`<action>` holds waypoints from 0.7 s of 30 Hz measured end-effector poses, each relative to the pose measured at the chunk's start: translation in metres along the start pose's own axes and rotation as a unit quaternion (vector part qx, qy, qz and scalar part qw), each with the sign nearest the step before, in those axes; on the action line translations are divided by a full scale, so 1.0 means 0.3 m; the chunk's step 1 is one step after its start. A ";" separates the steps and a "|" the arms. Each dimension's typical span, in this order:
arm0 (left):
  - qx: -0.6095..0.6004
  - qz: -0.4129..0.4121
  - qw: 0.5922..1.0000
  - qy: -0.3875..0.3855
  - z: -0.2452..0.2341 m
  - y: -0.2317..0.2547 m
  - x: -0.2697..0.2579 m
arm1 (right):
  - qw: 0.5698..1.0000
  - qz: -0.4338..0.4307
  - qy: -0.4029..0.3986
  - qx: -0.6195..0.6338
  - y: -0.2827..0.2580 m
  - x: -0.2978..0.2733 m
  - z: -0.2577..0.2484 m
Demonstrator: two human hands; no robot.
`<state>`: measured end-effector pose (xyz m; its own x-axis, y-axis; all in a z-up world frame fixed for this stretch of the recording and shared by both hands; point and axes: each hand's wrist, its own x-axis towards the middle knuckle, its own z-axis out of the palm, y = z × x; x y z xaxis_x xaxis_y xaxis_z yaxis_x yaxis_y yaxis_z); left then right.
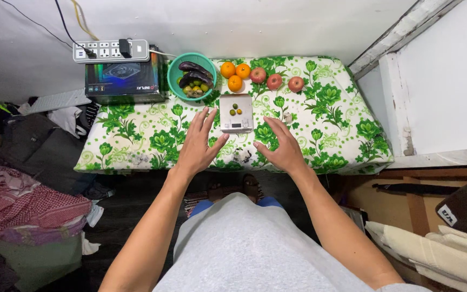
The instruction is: Weighing different types of fruit and ginger on a digital scale
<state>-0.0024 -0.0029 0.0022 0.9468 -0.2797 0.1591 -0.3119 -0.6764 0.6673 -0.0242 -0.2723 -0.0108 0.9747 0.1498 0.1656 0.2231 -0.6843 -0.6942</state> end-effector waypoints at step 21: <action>-0.011 -0.070 0.997 0.002 0.138 0.066 0.032 | 0.998 0.032 -0.043 -0.009 0.262 0.030 -0.030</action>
<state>-0.0028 -0.0472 -0.0133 0.9815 -0.1799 0.0663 -0.1744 -0.6940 0.6986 0.0019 -0.3311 -0.0576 0.9845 0.1654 0.0590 0.1601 -0.7070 -0.6889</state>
